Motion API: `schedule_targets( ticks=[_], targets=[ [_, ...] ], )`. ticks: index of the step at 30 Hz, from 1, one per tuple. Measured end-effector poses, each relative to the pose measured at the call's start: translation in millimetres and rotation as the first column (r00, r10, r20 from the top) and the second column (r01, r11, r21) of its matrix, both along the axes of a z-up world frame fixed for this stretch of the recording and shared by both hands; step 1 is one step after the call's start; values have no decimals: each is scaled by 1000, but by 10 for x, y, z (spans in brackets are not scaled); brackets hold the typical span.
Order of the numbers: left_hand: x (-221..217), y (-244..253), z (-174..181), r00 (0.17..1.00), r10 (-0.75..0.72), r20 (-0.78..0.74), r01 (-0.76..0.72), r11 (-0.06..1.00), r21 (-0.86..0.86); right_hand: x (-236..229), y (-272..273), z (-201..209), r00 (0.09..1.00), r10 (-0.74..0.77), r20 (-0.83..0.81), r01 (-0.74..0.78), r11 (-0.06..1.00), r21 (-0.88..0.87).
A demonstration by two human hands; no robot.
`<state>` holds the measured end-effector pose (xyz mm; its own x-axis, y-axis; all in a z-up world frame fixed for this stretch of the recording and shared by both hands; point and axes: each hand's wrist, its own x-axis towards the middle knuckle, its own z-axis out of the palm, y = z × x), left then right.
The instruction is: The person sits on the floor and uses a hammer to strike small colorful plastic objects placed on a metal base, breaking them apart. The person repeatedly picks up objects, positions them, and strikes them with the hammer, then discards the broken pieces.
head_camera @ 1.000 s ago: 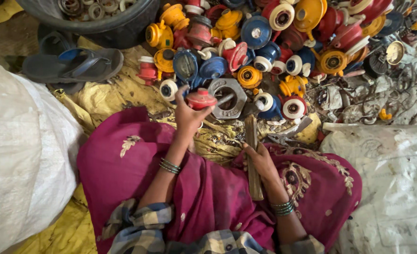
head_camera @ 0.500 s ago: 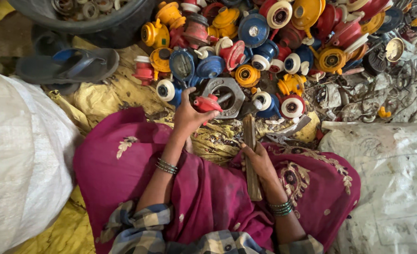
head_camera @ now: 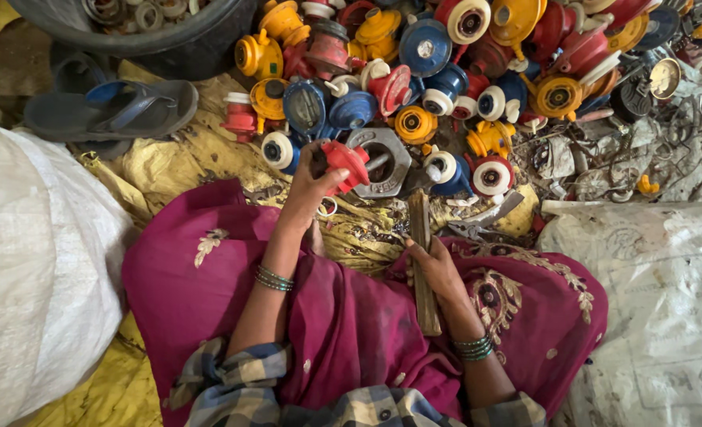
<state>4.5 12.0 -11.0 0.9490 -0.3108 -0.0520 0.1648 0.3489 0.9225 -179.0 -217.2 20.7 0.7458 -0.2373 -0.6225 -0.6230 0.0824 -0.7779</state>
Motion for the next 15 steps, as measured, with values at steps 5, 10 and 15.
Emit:
schedule_targets(
  ticks=[5,10,15],
  targets=[
    [26,19,3,978,-61,-201,84,991,105,26,13,15,1000,17,14,-17,1000,8],
    [-38,-96,36,979,70,-191,-18,965,263,18,2,1,1000,22,22,-22,1000,21],
    [-64,-133,38,966,203,-159,-148,942,301,13,4,-23,999,15,34,-16,999,27]
  ],
)
